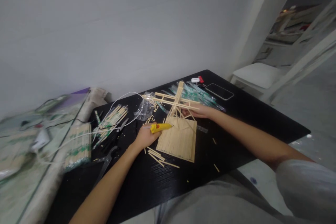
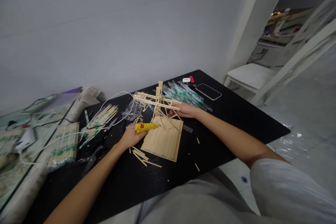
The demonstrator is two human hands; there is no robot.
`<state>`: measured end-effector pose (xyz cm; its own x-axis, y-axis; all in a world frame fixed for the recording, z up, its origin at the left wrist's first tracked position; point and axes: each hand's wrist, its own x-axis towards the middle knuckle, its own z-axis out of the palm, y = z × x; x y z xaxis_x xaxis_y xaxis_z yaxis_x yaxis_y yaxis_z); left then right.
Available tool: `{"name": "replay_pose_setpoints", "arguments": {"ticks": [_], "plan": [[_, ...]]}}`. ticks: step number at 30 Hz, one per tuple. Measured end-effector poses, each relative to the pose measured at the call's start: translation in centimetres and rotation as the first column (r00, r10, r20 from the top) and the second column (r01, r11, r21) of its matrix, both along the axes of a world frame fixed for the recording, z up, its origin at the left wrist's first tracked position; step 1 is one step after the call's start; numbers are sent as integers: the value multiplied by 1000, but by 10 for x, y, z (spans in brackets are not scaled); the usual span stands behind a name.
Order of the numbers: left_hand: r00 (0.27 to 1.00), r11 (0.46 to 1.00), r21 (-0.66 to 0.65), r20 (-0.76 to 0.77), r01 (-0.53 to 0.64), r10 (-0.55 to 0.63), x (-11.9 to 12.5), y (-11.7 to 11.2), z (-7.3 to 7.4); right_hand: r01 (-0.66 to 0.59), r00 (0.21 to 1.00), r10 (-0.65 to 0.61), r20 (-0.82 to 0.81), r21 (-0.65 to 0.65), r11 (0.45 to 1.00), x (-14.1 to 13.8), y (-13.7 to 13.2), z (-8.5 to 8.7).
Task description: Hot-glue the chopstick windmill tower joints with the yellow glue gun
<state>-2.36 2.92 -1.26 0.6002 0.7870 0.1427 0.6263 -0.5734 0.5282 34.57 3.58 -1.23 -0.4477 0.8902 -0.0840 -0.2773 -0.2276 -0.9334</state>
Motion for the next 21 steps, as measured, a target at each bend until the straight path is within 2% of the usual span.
{"name": "replay_pose_setpoints", "arguments": {"ticks": [9,21], "plan": [[1000,1000,-15,9,2,-2,0,-1,7,14,1000,-14,1,-28,1000,-1,0,3],[999,1000,-3,53,1,0,2,-1,10,59,998,-58,9,-71,996,0,-2,7]]}}
